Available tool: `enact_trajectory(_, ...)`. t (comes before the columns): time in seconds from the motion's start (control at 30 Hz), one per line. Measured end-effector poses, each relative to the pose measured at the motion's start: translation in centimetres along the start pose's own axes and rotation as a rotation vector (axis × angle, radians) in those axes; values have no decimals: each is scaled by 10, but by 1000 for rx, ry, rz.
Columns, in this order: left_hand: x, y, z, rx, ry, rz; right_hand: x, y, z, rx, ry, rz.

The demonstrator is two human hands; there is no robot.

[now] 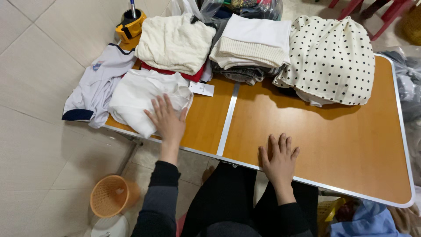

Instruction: The person folds a white sweater with 'NEW YORK' text, then a white shirt, and finally a blue shirt on a wooden table. Each garment is smoothed, folded into a compact rectangle, and placed on a growing stack.

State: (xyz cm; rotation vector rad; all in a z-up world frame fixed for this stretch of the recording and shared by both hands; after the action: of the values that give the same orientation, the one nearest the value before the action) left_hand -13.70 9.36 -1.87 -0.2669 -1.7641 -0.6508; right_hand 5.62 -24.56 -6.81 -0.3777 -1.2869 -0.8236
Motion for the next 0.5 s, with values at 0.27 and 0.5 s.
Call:
enact_trajectory(0.27, -24, -104, -144, -401, -242, 213, 0, -1, 1, -1, 13, -20)
enact_trajectory(0.5, -21, -132, -187, -516, -340, 200, 0, -1, -1, 16, 19, -42)
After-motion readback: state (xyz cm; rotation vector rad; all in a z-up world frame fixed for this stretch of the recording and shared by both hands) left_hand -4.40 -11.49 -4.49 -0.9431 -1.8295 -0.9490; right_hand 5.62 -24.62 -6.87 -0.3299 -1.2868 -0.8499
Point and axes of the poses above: each hand's wrist, its own y-axis towards the middle knuckle, its own x-axis out of the back of the hand, z = x × y, the point moved 2 cm from there along y, towards the middle knuckle, and after that the axes turned 8 degrees about z, right-handed, at the moved point
